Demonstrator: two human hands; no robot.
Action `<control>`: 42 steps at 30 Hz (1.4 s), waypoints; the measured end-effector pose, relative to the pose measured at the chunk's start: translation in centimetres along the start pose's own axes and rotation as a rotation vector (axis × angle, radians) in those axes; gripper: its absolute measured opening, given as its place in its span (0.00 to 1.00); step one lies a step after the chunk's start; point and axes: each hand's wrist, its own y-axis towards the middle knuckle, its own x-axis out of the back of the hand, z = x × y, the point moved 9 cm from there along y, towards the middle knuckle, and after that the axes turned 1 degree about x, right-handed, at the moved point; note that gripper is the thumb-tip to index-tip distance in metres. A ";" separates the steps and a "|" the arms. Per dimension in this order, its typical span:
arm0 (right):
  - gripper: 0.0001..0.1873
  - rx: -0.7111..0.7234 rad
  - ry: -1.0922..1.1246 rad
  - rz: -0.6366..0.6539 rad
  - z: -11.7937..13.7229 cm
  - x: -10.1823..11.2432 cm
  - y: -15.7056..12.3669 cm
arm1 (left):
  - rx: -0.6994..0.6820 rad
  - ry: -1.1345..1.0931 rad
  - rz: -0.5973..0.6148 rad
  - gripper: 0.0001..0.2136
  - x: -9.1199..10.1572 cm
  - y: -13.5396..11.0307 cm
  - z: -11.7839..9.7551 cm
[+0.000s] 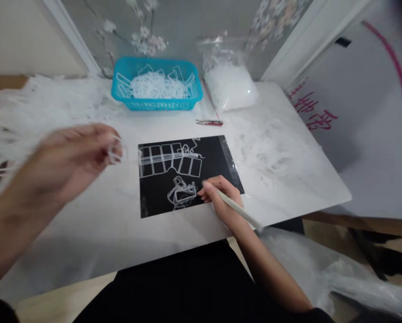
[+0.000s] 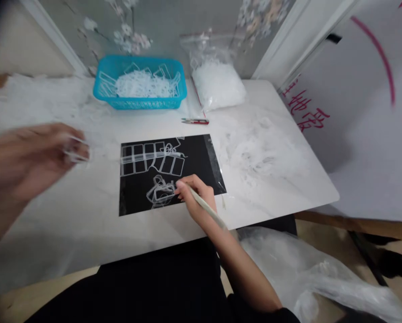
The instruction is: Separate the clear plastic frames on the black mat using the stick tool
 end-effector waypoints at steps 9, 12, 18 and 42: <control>0.39 0.519 -0.785 0.262 1.5 -6.8 4.3 | 0.316 -0.267 0.253 0.11 -4.3 -2.8 5.1; 0.32 0.592 -0.858 0.274 2.0 -8.6 7.3 | 0.298 -0.308 0.268 0.12 -4.5 -2.4 4.2; 0.18 0.708 -0.918 0.328 3.5 -12.0 7.7 | 0.321 -0.444 0.308 0.12 -5.4 -1.8 2.5; 0.13 -0.022 -0.997 -0.438 1.6 29.3 9.5 | 0.173 -0.577 0.300 0.10 -8.8 -2.2 -2.5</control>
